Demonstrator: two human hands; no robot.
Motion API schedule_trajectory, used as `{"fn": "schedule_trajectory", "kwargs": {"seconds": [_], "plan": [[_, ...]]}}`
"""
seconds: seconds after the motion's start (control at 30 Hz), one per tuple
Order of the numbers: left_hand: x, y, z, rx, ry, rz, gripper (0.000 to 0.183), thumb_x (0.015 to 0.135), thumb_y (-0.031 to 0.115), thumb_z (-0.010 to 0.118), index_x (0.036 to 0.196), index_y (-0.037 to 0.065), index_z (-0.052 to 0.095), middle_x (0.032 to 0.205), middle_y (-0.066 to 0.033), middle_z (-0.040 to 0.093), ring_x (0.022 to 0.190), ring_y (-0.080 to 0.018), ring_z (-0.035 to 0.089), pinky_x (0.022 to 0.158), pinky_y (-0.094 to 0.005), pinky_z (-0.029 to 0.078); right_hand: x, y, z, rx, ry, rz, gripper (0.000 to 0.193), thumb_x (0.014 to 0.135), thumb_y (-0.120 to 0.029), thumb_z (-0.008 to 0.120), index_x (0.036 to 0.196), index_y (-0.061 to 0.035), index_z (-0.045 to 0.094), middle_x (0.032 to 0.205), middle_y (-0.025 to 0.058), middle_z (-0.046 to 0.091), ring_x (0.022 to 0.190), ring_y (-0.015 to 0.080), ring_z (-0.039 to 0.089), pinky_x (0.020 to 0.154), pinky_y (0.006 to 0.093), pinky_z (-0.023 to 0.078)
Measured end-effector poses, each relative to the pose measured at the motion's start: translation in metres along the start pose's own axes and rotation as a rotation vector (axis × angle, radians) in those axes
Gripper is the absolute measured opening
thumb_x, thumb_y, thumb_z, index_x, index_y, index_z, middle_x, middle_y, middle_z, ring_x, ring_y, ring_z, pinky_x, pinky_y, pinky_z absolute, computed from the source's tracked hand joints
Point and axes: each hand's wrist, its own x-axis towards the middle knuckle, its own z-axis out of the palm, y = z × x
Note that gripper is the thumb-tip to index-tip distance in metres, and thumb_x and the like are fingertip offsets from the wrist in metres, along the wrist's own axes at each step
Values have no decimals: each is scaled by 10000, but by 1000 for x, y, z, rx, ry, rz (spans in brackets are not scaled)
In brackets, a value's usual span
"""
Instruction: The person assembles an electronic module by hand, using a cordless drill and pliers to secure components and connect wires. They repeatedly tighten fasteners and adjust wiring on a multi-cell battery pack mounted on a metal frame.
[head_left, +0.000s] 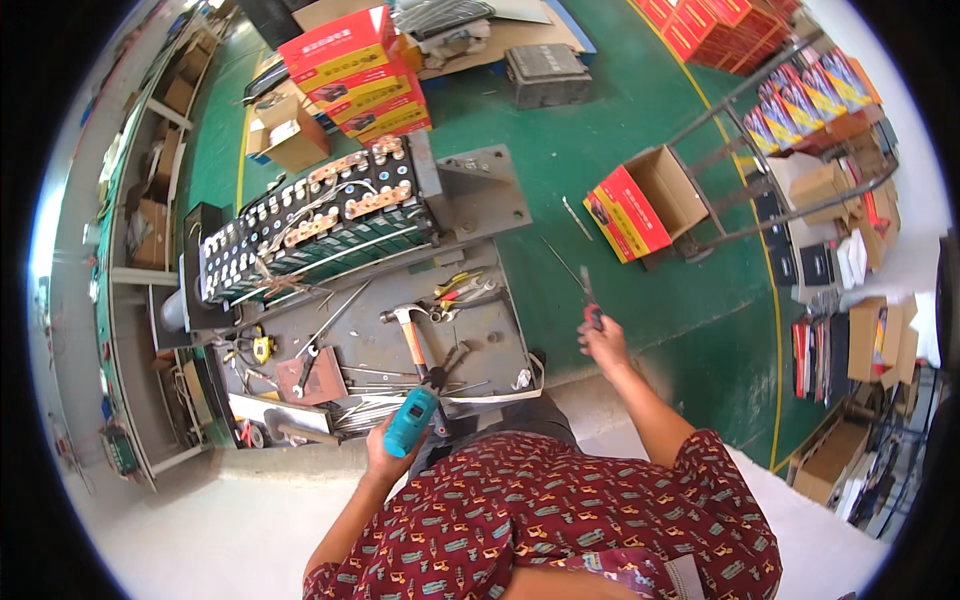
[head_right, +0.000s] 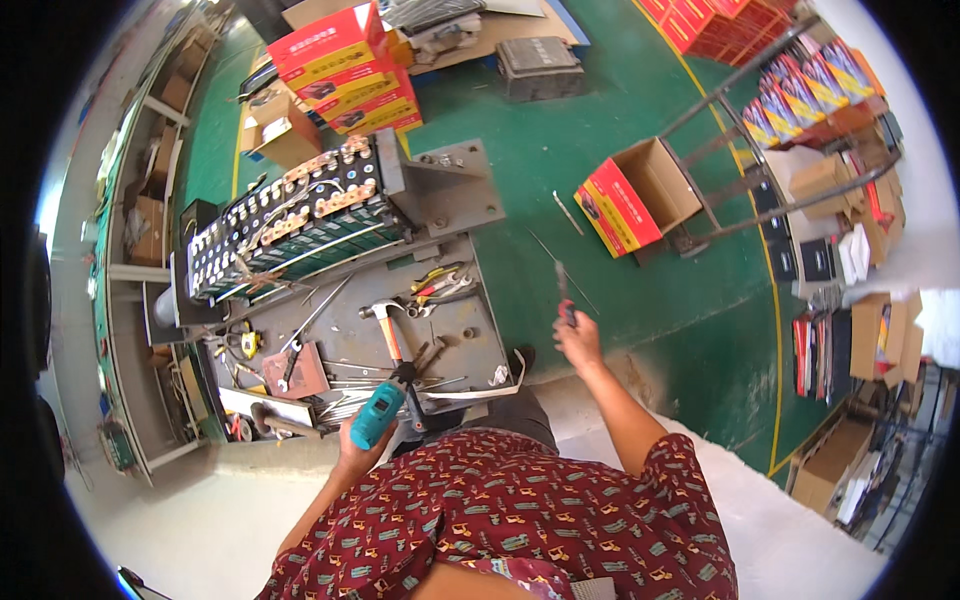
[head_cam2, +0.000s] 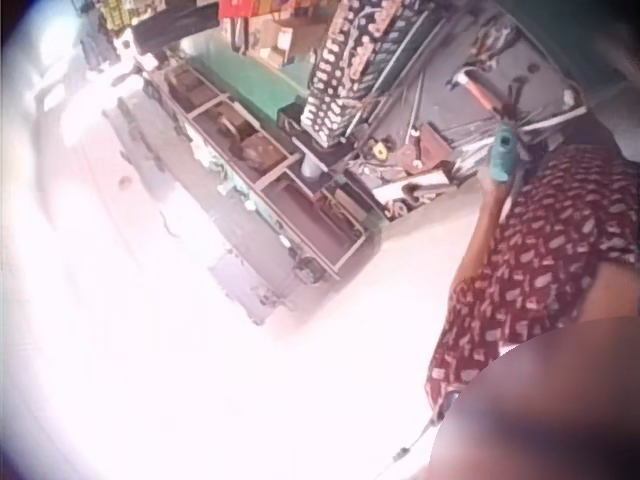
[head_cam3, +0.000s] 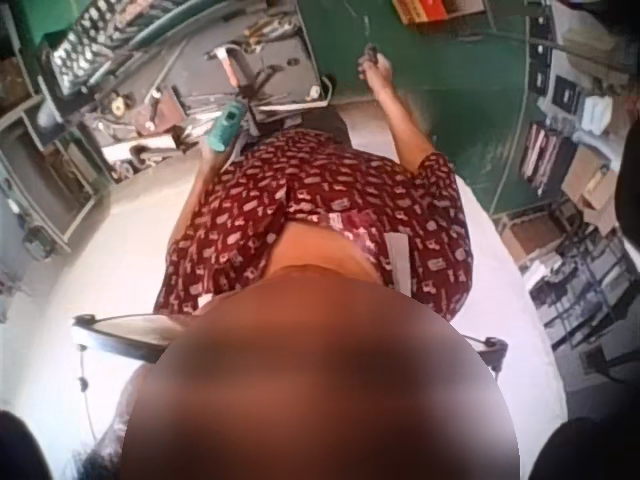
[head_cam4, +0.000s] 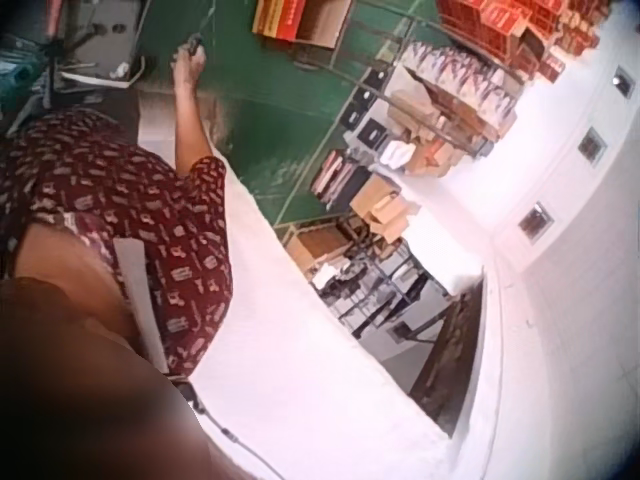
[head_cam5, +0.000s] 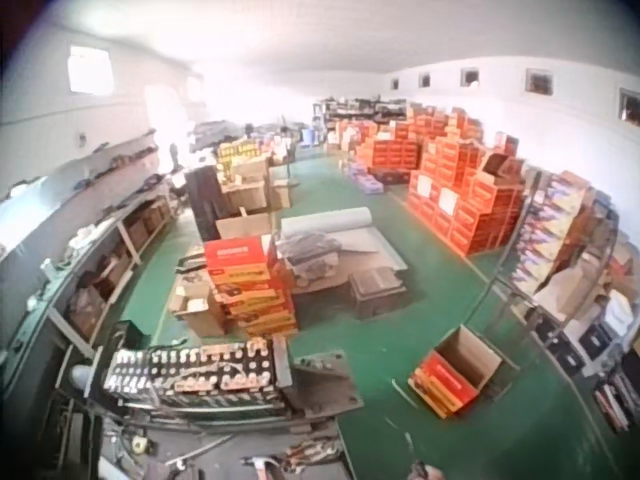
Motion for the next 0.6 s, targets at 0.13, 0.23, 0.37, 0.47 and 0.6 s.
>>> {"fn": "schedule_trajectory", "kwargs": {"seconds": [0.13, 0.23, 0.37, 0.47, 0.6], "plan": [[30, -4, 43, 49, -36, 63, 471, 772, 350, 852, 1131, 98, 680, 863, -206, 726, 828, -442, 694, 709, -487, 572, -12, 39, -100, -61, 152, 58, 80, 995, -144, 569, 947, -80, 567, 756, 38, 603, 590, 127, 582, 494, 282, 490], [59, 8, 73, 41, -47, 83, 446, 769, 355, 839, 1094, 102, 669, 858, -215, 718, 822, -454, 684, 695, -511, 561, -51, 50, -146, -94, 309, 149, 163, 985, -174, 591, 867, -77, 535, 643, 64, 561, 484, 165, 550, 435, 319, 466], [82, 44, 98, 58, 12, 48, 396, 775, 332, 828, 1058, 109, 663, 861, -204, 719, 846, -450, 683, 713, -520, 555, -75, 102, -194, -183, 460, 348, 193, 942, -164, 580, 782, -58, 565, 614, 83, 571, 498, 205, 594, 451, 379, 487], [76, 73, 110, 39, 148, -66, 402, 780, 332, 828, 1074, 108, 669, 880, -203, 721, 864, -442, 689, 731, -512, 558, -42, 122, -218, -334, 399, 390, 190, 925, -175, 619, 813, -22, 624, 648, 110, 627, 530, 236, 629, 487, 405, 500], [79, 115, 154, 46, 438, -236, 355, 796, 240, 810, 1097, 115, 670, 903, -199, 730, 880, -432, 701, 739, -495, 553, 75, 149, -294, -477, 112, 338, 102, 898, -106, 630, 854, -26, 586, 658, 85, 598, 525, 220, 604, 472, 403, 503]]}}
